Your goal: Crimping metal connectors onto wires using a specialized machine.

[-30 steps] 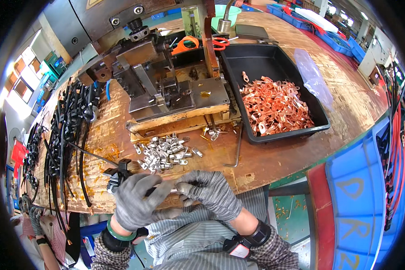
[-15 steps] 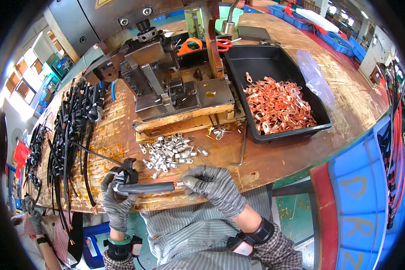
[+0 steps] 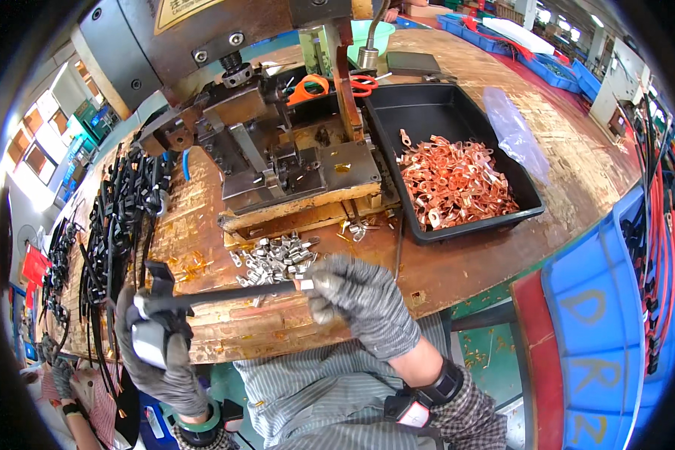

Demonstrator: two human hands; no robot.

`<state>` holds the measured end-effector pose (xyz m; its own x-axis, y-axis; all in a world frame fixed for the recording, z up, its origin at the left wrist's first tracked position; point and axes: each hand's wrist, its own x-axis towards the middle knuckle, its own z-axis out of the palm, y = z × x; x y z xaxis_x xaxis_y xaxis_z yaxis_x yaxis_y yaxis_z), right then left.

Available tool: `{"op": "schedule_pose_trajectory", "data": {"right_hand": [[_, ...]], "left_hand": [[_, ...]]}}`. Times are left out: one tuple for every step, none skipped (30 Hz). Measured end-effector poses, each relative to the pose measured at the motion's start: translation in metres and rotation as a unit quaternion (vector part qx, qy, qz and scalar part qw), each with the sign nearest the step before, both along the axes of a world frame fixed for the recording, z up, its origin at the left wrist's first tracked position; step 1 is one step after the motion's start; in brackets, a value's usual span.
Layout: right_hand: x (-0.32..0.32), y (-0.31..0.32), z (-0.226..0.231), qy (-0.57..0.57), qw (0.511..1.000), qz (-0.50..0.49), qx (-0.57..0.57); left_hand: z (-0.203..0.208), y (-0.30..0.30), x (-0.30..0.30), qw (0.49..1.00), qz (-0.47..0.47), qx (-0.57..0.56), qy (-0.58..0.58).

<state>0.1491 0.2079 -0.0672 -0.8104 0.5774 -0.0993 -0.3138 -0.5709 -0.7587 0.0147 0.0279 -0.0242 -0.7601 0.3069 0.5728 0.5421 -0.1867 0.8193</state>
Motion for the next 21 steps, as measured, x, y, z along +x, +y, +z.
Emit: {"op": "schedule_pose_trajectory", "data": {"right_hand": [[-0.003, 0.006, 0.005, 0.005, 0.999, -0.026, 0.029], [-0.006, 0.012, 0.012, 0.014, 0.997, -0.046, 0.057], [-0.011, 0.019, 0.019, 0.002, 0.992, -0.074, 0.098], [-0.018, 0.025, 0.02, 0.007, 0.992, -0.074, 0.099], [-0.026, 0.031, 0.019, -0.01, 0.989, -0.069, 0.128], [-0.034, 0.038, 0.019, -0.027, 0.985, -0.064, 0.158], [-0.041, 0.042, 0.021, -0.027, 0.984, -0.054, 0.168], [-0.049, 0.046, 0.024, -0.02, 0.984, -0.056, 0.168], [-0.055, 0.051, 0.025, -0.013, 0.983, -0.058, 0.176], [-0.059, 0.058, 0.025, -0.006, 0.981, -0.059, 0.184], [-0.064, 0.064, 0.025, 0.005, 0.983, -0.038, 0.18], [-0.069, 0.069, 0.024, 0.011, 0.983, -0.037, 0.178], [-0.071, 0.074, 0.024, 0.016, 0.984, -0.028, 0.177], [-0.073, 0.078, 0.025, 0.02, 0.984, -0.019, 0.176], [-0.072, 0.081, 0.027, 0.011, 0.984, -0.019, 0.178], [-0.074, 0.086, 0.026, 0.013, 0.984, -0.023, 0.177], [-0.077, 0.091, 0.023, 0.018, 0.982, -0.009, 0.187], [-0.078, 0.095, 0.021, 0.023, 0.98, 0.004, 0.196], [-0.078, 0.09, 0.029, -0.011, 0.981, -0.009, 0.194], [-0.081, 0.09, 0.03, -0.009, 0.982, -0.012, 0.191], [-0.084, 0.091, 0.031, -0.011, 0.983, -0.008, 0.184]], "left_hand": [[0.004, 0.006, -0.005, 1.0, -0.026, -0.006, -0.016], [0.012, 0.008, -0.011, 0.999, -0.046, -0.013, -0.027], [0.017, 0.008, -0.023, 0.996, -0.044, -0.081, -0.014], [0.02, 0.013, -0.032, 0.994, -0.053, -0.095, 0.011], [0.019, 0.017, -0.039, 0.995, -0.036, -0.091, 0.009], [0.015, 0.021, -0.047, 0.996, -0.019, -0.086, 0.008], [0.013, 0.019, -0.061, 0.988, 0.032, -0.136, 0.058], [0.006, 0.017, -0.076, 0.984, 0.07, -0.151, 0.063], [0.005, 0.026, -0.079, 0.985, 0.07, -0.146, 0.066], [0.004, 0.034, -0.083, 0.985, 0.071, -0.141, 0.069], [0.002, 0.035, -0.094, 0.976, 0.094, -0.172, 0.092], [0.002, 0.036, -0.096, 0.981, 0.079, -0.164, 0.07], [0.003, 0.039, -0.096, 0.978, 0.083, -0.178, 0.065], [0.004, 0.04, -0.096, 0.976, 0.088, -0.193, 0.06], [0.007, 0.043, -0.093, 0.974, 0.088, -0.206, 0.028], [0.008, 0.047, -0.089, 0.978, 0.068, -0.197, -0.011], [0.003, 0.048, -0.093, 0.975, 0.086, -0.201, 0.033], [-0.005, 0.049, -0.099, 0.971, 0.102, -0.204, 0.075], [-0.008, 0.05, -0.104, 0.97, 0.1, -0.206, 0.079], [-0.01, 0.051, -0.108, 0.982, 0.073, -0.173, 0.024], [-0.011, 0.052, -0.111, 0.989, 0.045, -0.139, -0.031]]}}
